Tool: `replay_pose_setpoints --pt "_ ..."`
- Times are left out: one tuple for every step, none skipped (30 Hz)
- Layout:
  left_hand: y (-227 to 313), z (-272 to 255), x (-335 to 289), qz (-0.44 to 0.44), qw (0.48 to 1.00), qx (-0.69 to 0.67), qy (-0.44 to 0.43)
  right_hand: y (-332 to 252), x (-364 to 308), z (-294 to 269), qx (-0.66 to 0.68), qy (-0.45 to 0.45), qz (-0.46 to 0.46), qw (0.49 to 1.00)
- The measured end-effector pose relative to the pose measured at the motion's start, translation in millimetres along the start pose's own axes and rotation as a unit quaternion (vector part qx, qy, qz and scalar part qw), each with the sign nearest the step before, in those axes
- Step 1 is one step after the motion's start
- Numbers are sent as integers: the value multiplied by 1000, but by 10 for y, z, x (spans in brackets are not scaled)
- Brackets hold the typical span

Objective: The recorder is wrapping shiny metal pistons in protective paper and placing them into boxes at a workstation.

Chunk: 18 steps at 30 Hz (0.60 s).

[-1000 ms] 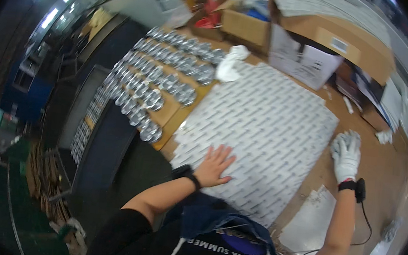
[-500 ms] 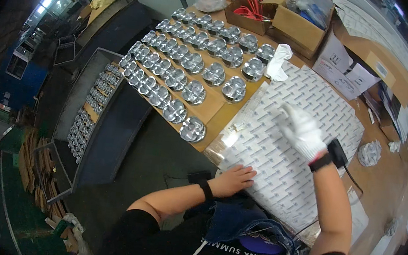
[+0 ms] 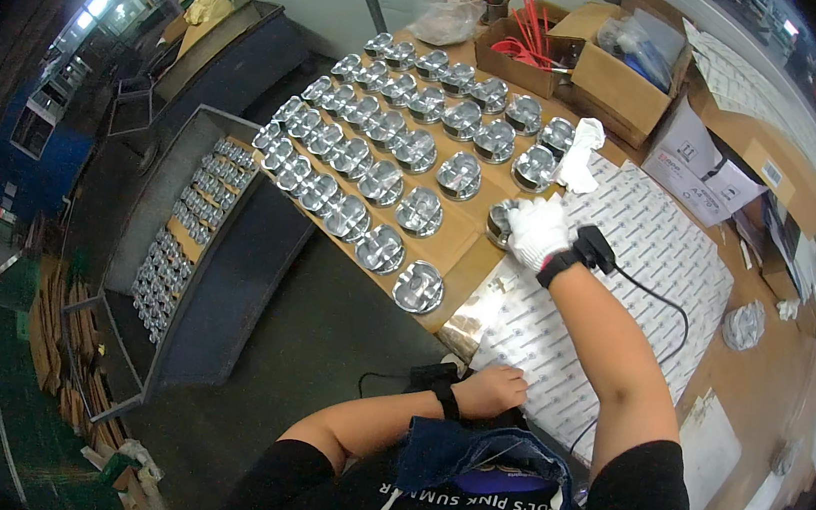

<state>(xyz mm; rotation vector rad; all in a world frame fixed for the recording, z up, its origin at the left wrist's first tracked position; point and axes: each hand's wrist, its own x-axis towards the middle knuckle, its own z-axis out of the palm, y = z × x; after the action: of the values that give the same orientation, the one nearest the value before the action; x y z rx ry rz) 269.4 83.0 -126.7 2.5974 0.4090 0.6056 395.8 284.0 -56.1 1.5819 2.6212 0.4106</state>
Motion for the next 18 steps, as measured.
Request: replay_pose_setpoints --pt "-1 -4 16 -16 1000 -7 -15 21 -120 -156 66 -44 42 996" --pt "3 -19 32 -10 1000 -13 -20 27 -277 -279 133 -90 87 983" --pt "-16 -37 44 -8 1000 -5 7 37 -457 -347 243 -114 177 947" --pt "-19 -50 60 -8 999 0 34 60 -663 -471 350 -139 223 899" --pt "-8 -86 84 -22 999 2 30 84 -915 -393 458 -119 267 840" --pt "-20 -114 96 -20 1000 21 7 117 -1179 -308 556 -93 309 766" --pt "-18 -164 131 -19 1000 13 1 142 -1445 -289 555 -96 334 756" --pt "-4 -233 165 -17 999 -22 -19 163 -1702 -294 586 -112 404 693" --pt "6 -246 191 -9 999 -37 3 152 -1960 -320 612 -125 471 623" --pt "55 -342 262 -39 997 -38 -60 121 -2181 -351 611 -123 494 606" --pt "72 -392 313 -46 996 -46 -54 52 -2337 -413 618 -101 502 597" --pt "63 -433 365 -26 997 -37 -62 -14 -2462 -520 622 -79 509 590" --pt "74 -453 387 -19 998 -26 -60 -68 -2484 -741 614 -69 503 605" --pt "99 -454 440 -7 998 -13 -58 -117 -2577 -737 613 -66 519 593" --pt "125 -433 493 3 997 -21 -70 -151 -2663 -718 629 -81 521 572" --pt "143 -422 539 26 999 -23 -30 -171 -2736 -681 646 -95 518 553" --pt "166 -422 582 48 999 -23 11 -203 -2789 -548 663 -99 538 510" --pt "194 -437 628 53 998 -24 4 -219 -2842 -522 665 -94 543 504"
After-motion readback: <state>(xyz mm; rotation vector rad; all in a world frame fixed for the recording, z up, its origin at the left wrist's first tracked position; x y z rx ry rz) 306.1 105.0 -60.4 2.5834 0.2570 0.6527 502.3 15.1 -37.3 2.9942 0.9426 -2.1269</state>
